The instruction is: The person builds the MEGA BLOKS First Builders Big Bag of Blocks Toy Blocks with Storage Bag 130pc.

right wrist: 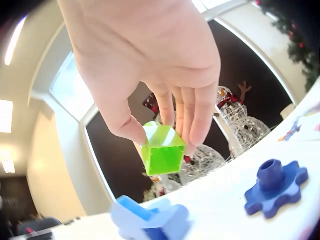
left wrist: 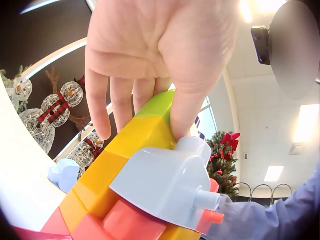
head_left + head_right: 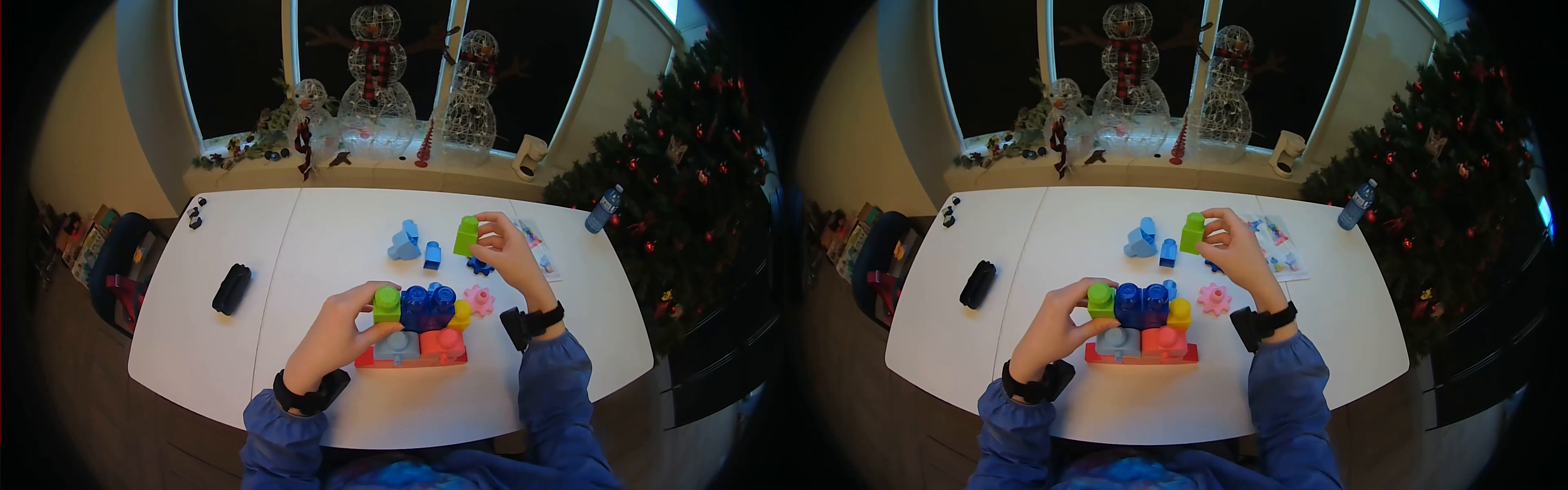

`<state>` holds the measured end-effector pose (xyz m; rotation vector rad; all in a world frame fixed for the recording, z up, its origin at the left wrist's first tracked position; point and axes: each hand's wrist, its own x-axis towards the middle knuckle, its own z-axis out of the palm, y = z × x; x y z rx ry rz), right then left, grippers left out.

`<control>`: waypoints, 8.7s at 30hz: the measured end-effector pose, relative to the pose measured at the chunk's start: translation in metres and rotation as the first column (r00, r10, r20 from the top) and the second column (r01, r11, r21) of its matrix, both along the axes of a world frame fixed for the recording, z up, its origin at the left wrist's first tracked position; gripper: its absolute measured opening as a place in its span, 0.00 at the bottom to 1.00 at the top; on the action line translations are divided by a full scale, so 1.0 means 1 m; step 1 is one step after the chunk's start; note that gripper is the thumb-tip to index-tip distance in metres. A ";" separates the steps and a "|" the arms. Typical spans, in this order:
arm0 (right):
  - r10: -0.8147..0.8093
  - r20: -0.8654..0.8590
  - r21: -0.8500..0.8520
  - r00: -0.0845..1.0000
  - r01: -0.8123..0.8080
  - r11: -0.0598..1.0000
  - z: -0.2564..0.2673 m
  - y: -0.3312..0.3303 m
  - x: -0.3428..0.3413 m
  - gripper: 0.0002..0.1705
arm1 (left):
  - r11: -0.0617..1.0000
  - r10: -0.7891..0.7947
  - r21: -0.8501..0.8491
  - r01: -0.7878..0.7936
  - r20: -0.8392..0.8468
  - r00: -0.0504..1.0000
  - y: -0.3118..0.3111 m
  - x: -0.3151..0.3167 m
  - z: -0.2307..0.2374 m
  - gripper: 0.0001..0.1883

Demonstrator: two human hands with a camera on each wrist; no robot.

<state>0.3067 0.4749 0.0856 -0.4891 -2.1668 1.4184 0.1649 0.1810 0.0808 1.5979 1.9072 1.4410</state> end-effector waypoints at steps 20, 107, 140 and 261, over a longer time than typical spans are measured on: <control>0.170 -0.219 0.439 0.961 -0.059 0.896 -0.016 -0.089 0.069 0.30 | 1.000 0.007 -0.012 -0.007 -0.016 1.000 0.001 0.001 0.000 0.24; 0.291 -0.249 -0.050 0.924 -0.312 0.949 -0.001 -0.051 -0.003 0.27 | 0.996 0.081 -0.059 -0.069 0.236 0.968 -0.010 0.025 -0.026 0.40; 0.250 0.498 0.438 0.830 -0.489 0.754 -0.060 -0.006 -0.016 0.20 | 0.998 0.054 -0.034 -0.048 0.214 0.975 -0.010 0.022 -0.029 0.41; 0.324 -0.004 0.221 0.946 -0.315 0.923 0.011 -0.034 -0.059 0.28 | 0.999 0.050 -0.031 -0.044 0.256 0.965 -0.009 0.021 -0.034 0.40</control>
